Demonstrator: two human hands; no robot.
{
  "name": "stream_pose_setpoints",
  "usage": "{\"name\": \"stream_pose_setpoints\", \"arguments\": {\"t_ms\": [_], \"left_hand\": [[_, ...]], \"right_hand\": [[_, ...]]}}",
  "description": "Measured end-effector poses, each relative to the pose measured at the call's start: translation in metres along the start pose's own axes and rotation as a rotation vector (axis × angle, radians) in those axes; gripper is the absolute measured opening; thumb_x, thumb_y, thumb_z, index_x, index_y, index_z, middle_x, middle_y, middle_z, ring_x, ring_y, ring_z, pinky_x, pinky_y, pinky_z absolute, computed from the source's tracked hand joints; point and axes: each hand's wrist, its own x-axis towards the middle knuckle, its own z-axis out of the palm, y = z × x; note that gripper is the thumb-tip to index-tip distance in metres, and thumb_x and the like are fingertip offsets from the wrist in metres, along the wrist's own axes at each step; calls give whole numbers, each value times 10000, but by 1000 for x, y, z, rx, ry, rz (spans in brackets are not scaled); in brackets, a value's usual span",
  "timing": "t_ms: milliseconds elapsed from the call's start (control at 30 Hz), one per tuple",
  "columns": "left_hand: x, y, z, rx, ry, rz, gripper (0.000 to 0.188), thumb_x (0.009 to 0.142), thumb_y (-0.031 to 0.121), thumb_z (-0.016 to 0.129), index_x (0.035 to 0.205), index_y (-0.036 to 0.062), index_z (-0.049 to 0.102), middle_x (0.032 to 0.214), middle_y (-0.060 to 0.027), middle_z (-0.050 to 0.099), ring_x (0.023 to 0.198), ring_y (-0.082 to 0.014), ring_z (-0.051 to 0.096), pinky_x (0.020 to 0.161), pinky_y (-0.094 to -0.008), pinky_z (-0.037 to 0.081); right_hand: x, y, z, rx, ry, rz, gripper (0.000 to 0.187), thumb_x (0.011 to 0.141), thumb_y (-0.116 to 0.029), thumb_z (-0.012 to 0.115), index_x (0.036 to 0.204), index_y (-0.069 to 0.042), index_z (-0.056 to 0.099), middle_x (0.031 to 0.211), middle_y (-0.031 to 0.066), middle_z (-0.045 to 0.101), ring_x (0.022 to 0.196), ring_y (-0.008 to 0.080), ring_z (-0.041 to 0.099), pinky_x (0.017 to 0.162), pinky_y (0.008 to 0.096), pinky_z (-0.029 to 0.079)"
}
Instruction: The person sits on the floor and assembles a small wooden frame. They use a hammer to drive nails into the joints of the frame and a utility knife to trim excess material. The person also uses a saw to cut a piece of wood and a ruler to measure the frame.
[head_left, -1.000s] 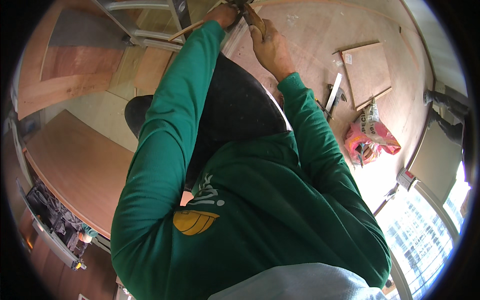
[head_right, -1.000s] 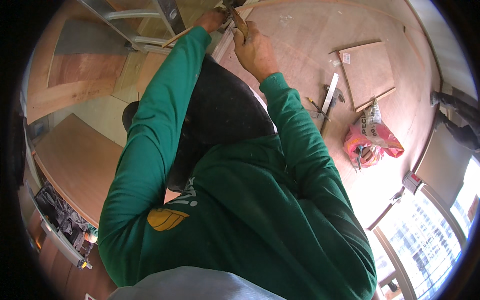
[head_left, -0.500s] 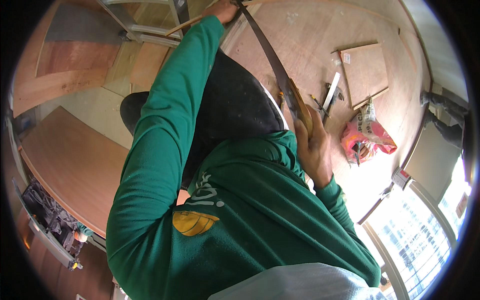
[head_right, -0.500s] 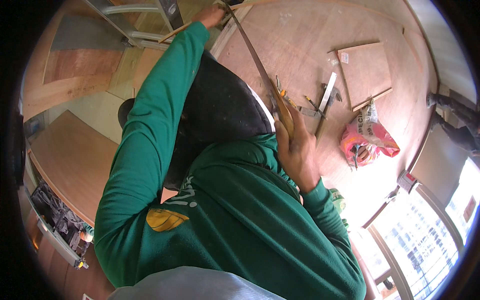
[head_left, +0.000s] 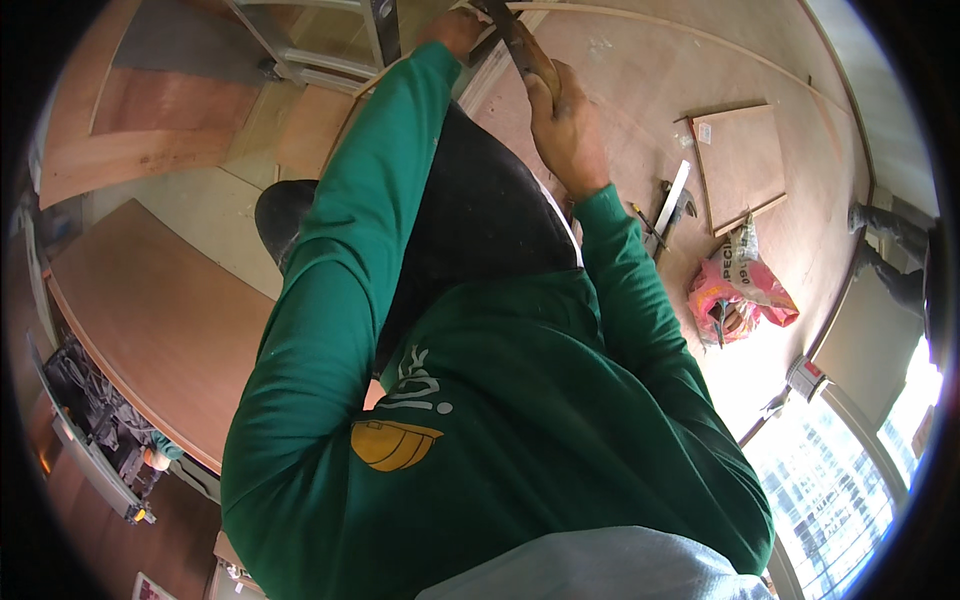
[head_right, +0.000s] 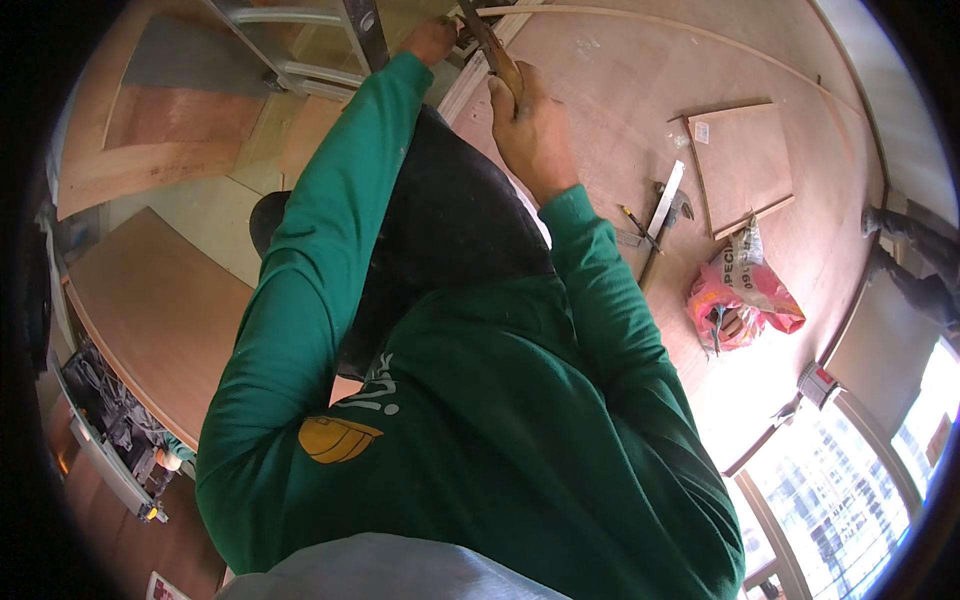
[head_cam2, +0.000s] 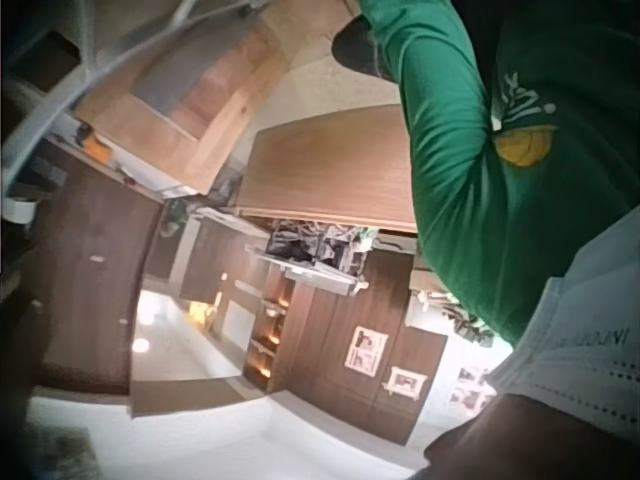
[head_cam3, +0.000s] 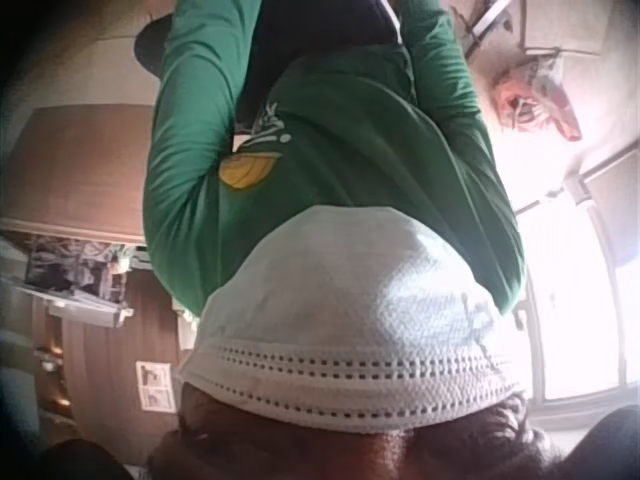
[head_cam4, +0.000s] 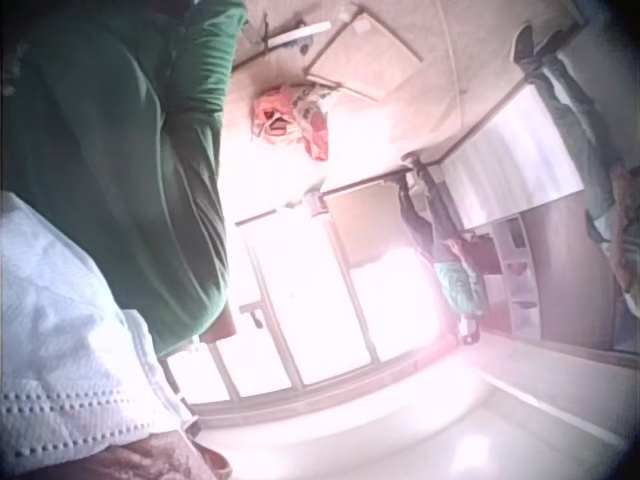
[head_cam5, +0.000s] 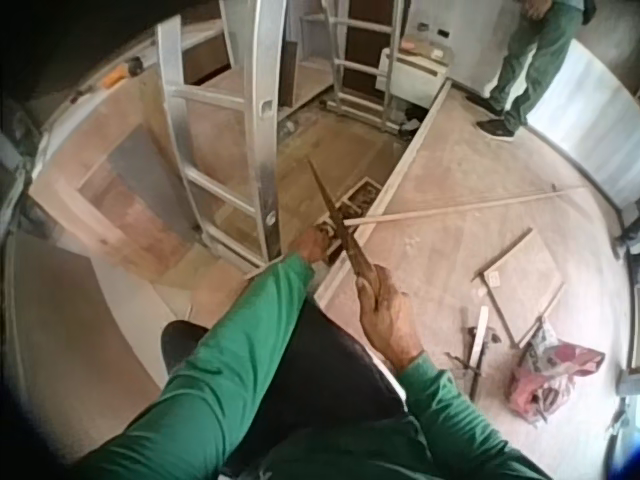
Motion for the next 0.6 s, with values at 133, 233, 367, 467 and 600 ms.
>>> {"name": "stream_pose_setpoints", "arguments": {"t_ms": [133,233,367,467,600], "left_hand": [[15,97,-44,-733,-199,-266,404,1118,369,461,1174,67,724,1132,-176,735,1020,-354,701,906,-438,540],[-8,77,-80,-781,5,-229,398,1133,395,474,1197,76,703,1122,-114,726,1004,-266,680,903,-364,508],[-25,109,-136,-1104,145,-241,379,1133,398,514,1273,86,678,1199,-57,722,1095,-195,640,971,-350,488],[-40,121,-163,-1075,290,-114,392,1131,413,538,1297,83,669,1229,-33,710,1148,-163,612,1022,-339,470],[-54,156,-199,-1044,307,-88,439,1130,440,546,1287,49,666,1236,-39,706,1183,-167,609,1058,-338,460]], "right_hand": [[-31,-1,-44,-55,105,128,370,1069,-305,616,1324,-37,629,853,308,693,795,503,709,681,508,548],[-47,-29,-71,-28,35,190,377,1072,-284,633,1356,-36,621,840,263,693,748,401,725,684,455,545],[-87,-8,-107,-87,190,189,404,1072,-273,643,1389,-26,606,909,244,713,805,305,730,740,425,561],[-124,22,-122,-158,319,235,427,1082,-252,634,1430,-11,575,965,220,733,853,235,721,782,386,572],[-165,45,-146,-312,520,255,427,1093,-217,615,1460,-13,536,1043,221,742,908,300,740,811,405,581]]}}
